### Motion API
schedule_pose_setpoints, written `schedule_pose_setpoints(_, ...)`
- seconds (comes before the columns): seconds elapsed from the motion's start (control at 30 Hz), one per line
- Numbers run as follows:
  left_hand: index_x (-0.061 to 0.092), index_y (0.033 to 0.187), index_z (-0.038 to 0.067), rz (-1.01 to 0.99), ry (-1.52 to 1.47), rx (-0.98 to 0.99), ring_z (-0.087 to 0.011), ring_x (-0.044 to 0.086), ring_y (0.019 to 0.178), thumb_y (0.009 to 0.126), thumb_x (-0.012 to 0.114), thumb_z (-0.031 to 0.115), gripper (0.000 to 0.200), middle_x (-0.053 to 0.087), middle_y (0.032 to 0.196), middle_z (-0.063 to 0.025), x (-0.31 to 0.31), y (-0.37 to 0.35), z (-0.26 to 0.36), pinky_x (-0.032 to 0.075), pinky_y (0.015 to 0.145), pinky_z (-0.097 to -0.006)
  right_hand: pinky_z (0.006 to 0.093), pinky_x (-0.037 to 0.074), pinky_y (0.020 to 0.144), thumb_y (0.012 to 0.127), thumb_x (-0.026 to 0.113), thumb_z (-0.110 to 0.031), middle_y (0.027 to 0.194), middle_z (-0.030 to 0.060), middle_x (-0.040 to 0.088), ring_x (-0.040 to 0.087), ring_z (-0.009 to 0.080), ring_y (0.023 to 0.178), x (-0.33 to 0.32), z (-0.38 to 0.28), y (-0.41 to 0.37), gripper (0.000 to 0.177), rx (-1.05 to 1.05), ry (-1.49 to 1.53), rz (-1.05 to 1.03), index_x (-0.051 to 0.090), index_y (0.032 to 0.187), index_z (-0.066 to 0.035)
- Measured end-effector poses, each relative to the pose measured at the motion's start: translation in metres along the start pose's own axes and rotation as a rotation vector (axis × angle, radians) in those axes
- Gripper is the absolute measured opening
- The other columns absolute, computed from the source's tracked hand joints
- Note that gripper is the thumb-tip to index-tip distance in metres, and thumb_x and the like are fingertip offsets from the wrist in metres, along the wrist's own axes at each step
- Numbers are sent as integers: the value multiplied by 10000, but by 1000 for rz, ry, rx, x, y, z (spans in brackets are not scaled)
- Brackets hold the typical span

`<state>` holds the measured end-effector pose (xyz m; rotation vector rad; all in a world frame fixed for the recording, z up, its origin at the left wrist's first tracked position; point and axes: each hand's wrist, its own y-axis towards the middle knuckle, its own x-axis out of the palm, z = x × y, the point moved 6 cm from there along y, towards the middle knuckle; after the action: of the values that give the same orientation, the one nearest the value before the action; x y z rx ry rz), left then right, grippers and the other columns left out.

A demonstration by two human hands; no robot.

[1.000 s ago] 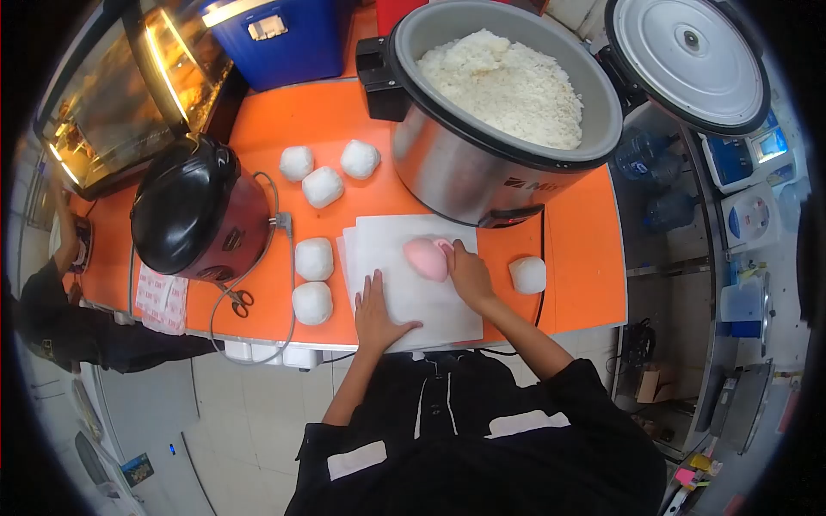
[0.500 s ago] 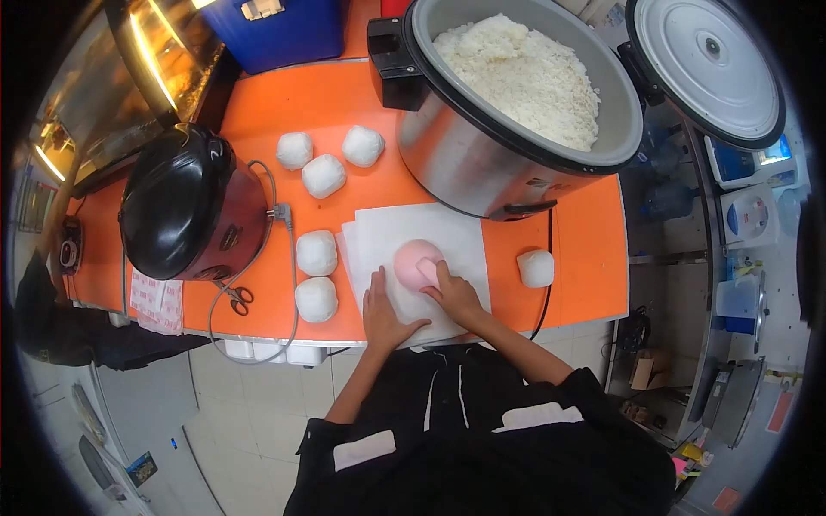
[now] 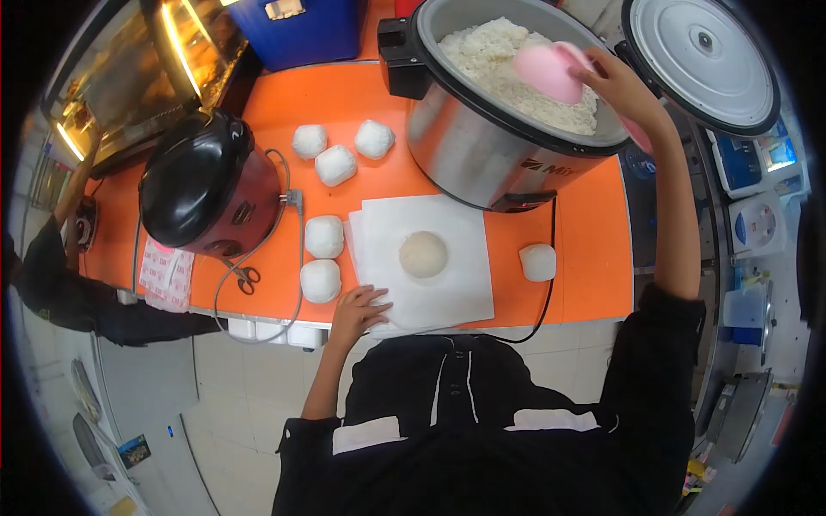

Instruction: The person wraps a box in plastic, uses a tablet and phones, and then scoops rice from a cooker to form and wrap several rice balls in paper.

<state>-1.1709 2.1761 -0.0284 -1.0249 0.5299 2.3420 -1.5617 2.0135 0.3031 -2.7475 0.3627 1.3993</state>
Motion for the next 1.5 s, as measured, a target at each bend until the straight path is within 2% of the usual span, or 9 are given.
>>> schedule_pose_setpoints(0.07,685,968,190,15,33,10,-221,498,1091,661,690,249,313,590,1141,58,8,-5,-3,393,884,-363,365,426,789,866,544,-269,954,139,578,558,287,902,8,3,27,295,-580,-686,238,550,1069,-55)
schedule_pose_setpoints(0.2,691,914,179,87,32,-11,-207,512,1072,691,674,224,228,607,1122,72,11,-7,-6,394,865,-349,409,441,764,805,580,-126,937,151,585,567,319,876,81,-67,-101,226,-1008,-368,587,570,1000,-14)
schedule_pose_setpoints(0.27,683,836,156,138,52,-7,-199,517,1064,729,648,178,115,620,1096,75,4,-3,5,393,851,-351,410,457,763,698,637,-194,906,115,571,569,283,870,188,-38,-174,310,-1091,-259,200,565,961,-47)
schedule_pose_setpoints(0.37,651,867,122,162,27,-48,-214,514,1066,719,673,176,158,608,1113,40,-2,6,9,391,860,-367,390,428,777,657,707,-307,1031,135,544,537,254,936,285,-7,-243,489,-797,-80,-300,539,1024,-31)
schedule_pose_setpoints(0.6,374,1235,66,433,68,174,-309,447,1148,643,741,191,708,438,1300,-116,-9,2,36,356,942,-395,372,423,695,614,590,-16,851,100,541,537,281,827,319,63,-242,268,-180,300,-105,559,878,-51)
schedule_pose_setpoints(0.77,211,1343,8,273,-3,-347,-385,172,1320,761,566,31,682,176,1438,-166,20,28,-11,216,1069,-454,338,417,656,635,583,-38,811,69,549,543,240,791,336,68,-281,216,-582,82,-151,578,849,-57)
schedule_pose_setpoints(1.0,398,1294,116,185,162,-174,-339,239,1308,726,538,-16,600,246,1424,-139,-4,19,19,253,1060,-438,368,398,695,627,601,-52,909,50,555,535,226,884,326,77,-314,311,-643,11,-313,569,936,-78)
schedule_pose_setpoints(1.2,671,867,117,-222,-49,281,-238,562,1016,626,602,-19,286,625,1067,-42,-4,-22,33,451,833,-345,342,417,762,660,634,-40,867,67,611,558,203,897,264,142,-298,201,-323,76,-295,628,859,-68)
schedule_pose_setpoints(1.5,537,723,-9,455,-246,-657,-148,450,477,860,565,223,271,418,503,-54,4,16,-19,357,476,-308,348,433,567,844,564,-183,629,82,570,569,221,630,288,159,-230,192,311,373,-40,617,792,-6)
